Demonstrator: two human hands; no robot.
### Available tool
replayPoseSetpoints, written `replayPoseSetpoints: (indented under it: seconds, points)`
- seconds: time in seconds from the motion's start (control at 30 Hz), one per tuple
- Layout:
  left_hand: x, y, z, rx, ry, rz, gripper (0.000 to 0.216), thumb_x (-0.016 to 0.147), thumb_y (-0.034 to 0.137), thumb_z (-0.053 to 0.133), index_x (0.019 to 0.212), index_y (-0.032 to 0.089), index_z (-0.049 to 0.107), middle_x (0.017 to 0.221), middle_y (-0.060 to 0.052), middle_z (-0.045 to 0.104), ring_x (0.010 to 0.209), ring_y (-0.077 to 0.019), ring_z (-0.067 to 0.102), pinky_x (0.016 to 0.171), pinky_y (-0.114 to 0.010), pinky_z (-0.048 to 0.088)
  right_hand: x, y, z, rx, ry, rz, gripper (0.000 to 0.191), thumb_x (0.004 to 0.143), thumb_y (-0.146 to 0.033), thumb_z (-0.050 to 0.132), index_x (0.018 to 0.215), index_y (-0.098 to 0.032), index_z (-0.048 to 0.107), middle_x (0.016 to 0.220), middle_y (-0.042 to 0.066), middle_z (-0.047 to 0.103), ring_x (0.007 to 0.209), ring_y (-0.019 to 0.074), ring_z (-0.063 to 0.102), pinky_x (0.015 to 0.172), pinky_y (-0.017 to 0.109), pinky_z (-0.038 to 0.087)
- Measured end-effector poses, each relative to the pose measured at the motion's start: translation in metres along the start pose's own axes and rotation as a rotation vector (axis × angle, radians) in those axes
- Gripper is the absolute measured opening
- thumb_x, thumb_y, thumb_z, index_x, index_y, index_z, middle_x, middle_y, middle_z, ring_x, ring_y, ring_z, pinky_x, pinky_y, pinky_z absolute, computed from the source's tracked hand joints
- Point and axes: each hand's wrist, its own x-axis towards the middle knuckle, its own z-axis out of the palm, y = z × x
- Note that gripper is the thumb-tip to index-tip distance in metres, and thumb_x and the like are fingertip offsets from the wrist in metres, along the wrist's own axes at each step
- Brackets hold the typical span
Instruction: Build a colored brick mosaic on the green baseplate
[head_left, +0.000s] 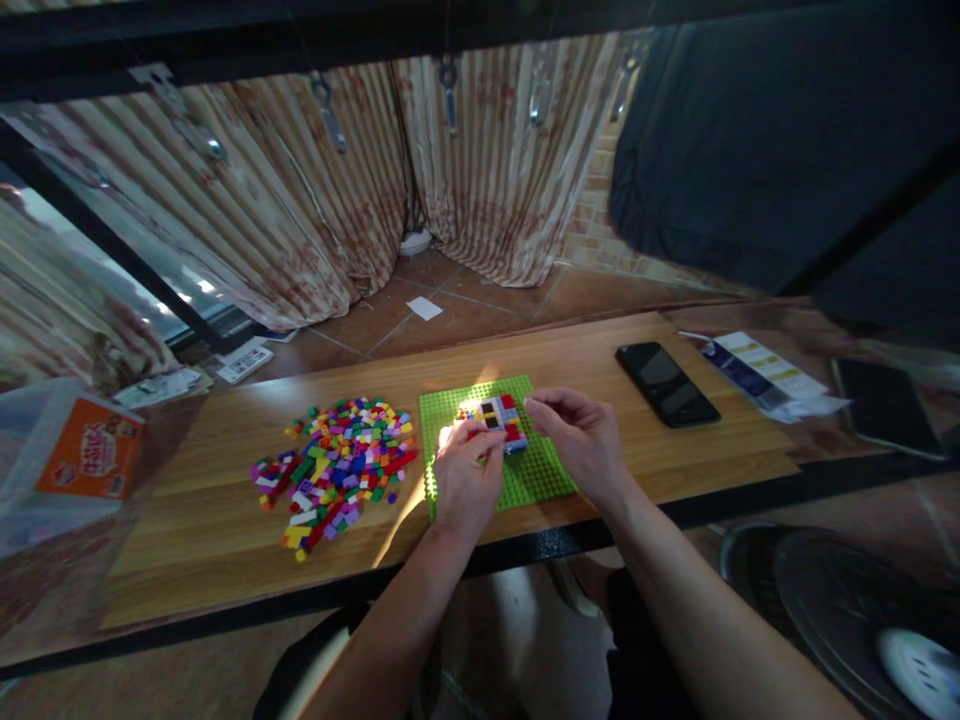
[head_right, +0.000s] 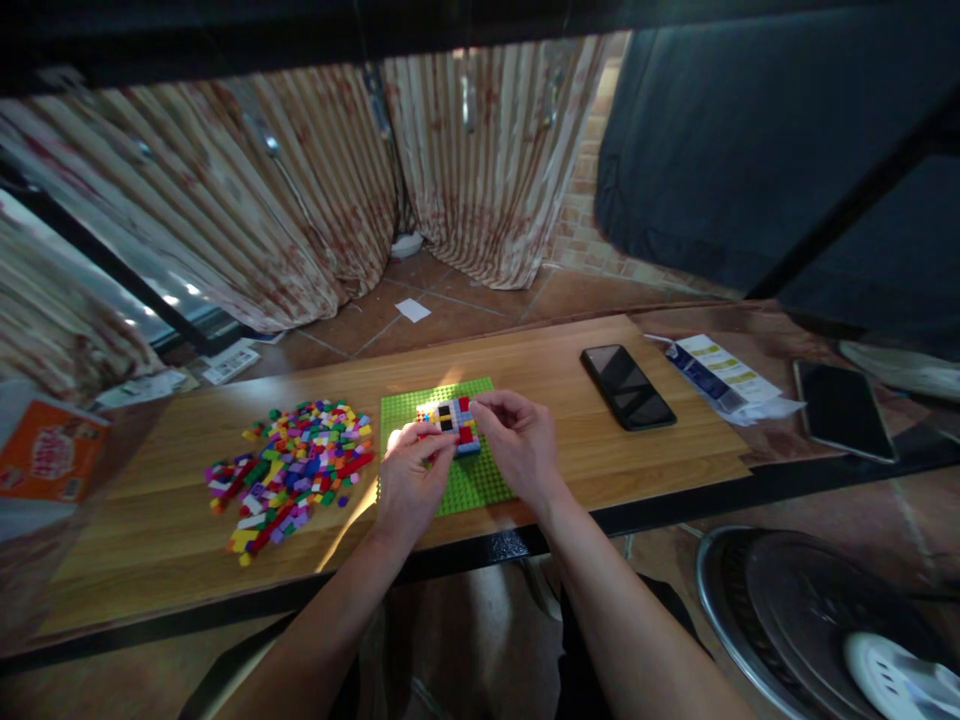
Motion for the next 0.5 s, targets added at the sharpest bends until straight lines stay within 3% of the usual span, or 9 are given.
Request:
replayPoseSetpoints:
  seconds: [0.2,0.5]
  points:
    - [-0.011,0.001,-0.002,0.211,-0.047,0.108,0.027,0.091,0.019,0.054,0.110,0.025,0.073,0.109,-0.006,0.062,0.096,-0.0206,0.055,0.085,-0.038,0.048,0.000,-0.003,0.001,0.051,0.021,0.040,0.013,0.071,-0.031,0.073,0.073,-0.018,0.072,0.064,0.000,0.067,0.056,0.0108,0.058,0.055,0.024,0.048]
    - [-0.023,0.006,0.000,0.496,-0.107,0.130,0.037,0.093,0.024,0.052,0.129,0.030,0.060,0.124,-0.009,0.053,0.101,-0.0254,0.049,0.084,-0.043,0.046,-0.001,-0.002,0.002,0.078,-0.011,0.057,0.014,0.069,-0.032,0.074,0.071,-0.018,0.072,0.060,-0.002,0.065,0.053,0.0094,0.054,0.053,0.023,0.045]
